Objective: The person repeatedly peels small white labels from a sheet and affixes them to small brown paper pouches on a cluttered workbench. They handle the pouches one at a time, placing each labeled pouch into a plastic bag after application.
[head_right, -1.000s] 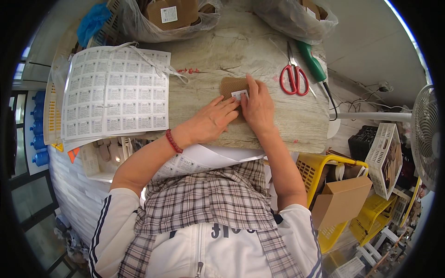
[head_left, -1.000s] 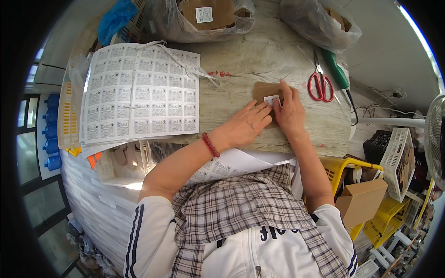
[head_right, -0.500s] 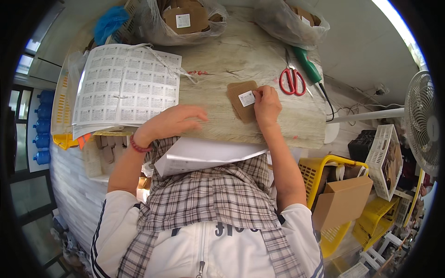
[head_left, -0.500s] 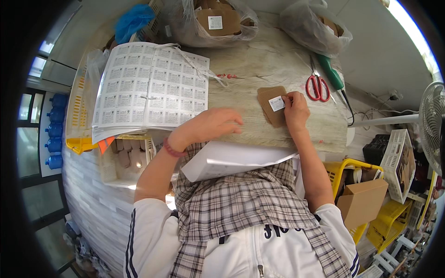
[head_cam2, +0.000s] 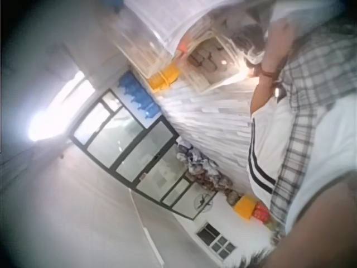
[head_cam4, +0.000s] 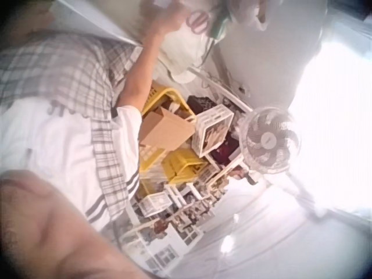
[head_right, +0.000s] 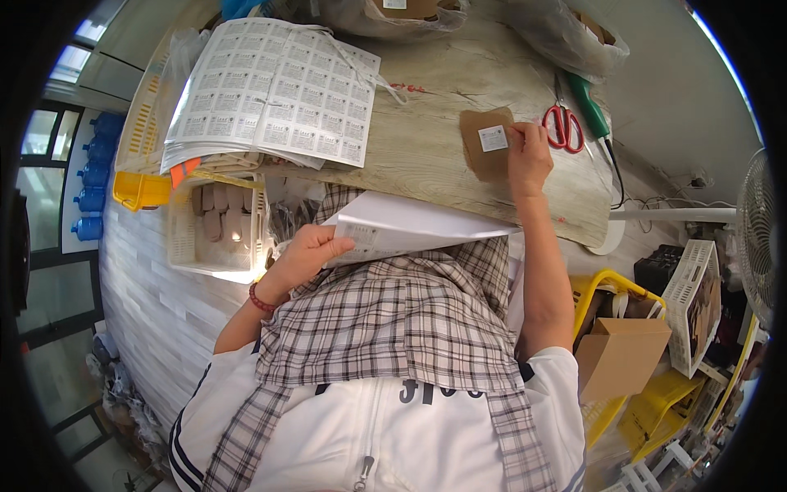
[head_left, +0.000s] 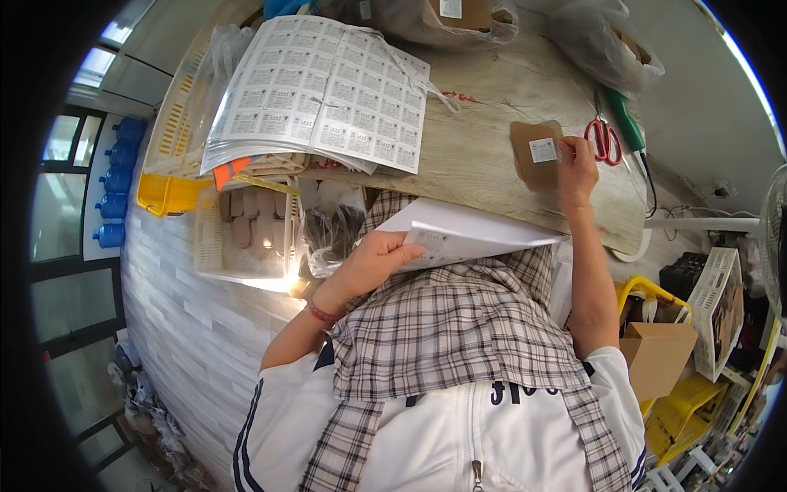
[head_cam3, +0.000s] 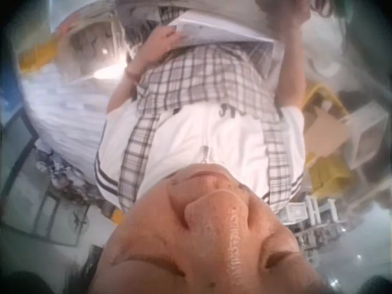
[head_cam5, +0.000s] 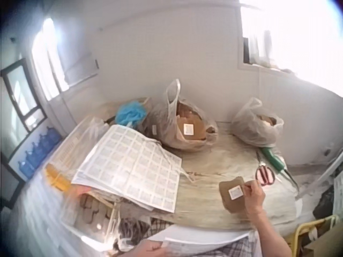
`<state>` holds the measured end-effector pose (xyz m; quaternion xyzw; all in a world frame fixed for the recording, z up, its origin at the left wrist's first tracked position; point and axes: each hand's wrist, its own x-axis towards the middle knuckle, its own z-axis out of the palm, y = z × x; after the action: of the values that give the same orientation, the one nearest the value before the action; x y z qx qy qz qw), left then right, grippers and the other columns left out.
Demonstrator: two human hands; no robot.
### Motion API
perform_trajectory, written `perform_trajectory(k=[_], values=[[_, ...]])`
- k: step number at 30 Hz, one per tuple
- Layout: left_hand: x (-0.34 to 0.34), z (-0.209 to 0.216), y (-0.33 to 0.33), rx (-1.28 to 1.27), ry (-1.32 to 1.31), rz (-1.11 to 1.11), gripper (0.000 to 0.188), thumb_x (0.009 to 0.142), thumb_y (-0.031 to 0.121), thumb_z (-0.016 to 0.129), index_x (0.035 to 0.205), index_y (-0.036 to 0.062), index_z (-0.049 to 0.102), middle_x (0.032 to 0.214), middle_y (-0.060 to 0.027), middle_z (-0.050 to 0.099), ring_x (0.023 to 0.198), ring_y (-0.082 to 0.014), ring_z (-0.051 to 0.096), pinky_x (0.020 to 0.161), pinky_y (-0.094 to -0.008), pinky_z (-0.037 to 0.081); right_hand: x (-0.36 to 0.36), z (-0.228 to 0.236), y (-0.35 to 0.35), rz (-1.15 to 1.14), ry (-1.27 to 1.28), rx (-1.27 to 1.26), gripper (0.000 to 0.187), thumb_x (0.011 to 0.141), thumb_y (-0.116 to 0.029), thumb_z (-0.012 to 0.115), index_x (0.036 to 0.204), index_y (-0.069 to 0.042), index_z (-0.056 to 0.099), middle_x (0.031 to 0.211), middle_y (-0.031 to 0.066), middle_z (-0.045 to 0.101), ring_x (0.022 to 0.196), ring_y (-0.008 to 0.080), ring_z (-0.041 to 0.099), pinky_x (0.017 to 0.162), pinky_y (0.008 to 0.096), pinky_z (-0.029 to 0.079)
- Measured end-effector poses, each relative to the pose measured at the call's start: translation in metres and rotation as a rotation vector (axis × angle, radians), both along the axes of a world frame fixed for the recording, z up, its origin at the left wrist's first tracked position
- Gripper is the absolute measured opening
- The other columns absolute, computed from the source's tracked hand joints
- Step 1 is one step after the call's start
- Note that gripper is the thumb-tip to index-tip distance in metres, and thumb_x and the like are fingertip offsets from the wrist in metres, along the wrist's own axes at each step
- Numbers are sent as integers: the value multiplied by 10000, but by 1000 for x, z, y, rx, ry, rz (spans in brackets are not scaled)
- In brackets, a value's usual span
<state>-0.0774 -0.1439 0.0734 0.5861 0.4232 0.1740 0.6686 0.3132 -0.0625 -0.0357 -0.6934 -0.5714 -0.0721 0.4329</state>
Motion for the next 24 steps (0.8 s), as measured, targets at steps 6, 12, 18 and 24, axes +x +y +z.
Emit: perform_trajectory(k=[6,12,18,24], values=[[1,-18,8,-345,-429,301,279,995,49,536,1225,-81,623,1164,-137,694,1035,-174,666,937,-311,528,-20,52,-11,170,200,278,44,912,-30,680,949,-37,656,862,37,641,789,152,613,692,288,501],[5,-15,16,-438,-564,305,313,966,-14,511,1260,-99,579,1221,-193,664,1077,-245,674,991,-364,525,-60,57,9,191,566,79,121,928,-45,659,1047,-22,661,941,66,667,815,143,616,759,267,501],[5,-14,18,-457,-557,342,299,964,-1,516,1237,-96,592,1197,-177,674,1071,-226,673,973,-357,532,-140,98,-63,578,235,-142,281,840,-102,742,1114,-92,682,1092,96,653,915,290,663,742,351,552],[15,-2,21,-378,-597,369,257,1012,157,547,1106,-60,648,1047,-120,707,919,-163,690,809,-304,560,-182,80,-88,625,1,153,311,733,-92,798,1034,-81,722,954,47,688,771,224,654,660,325,514]])
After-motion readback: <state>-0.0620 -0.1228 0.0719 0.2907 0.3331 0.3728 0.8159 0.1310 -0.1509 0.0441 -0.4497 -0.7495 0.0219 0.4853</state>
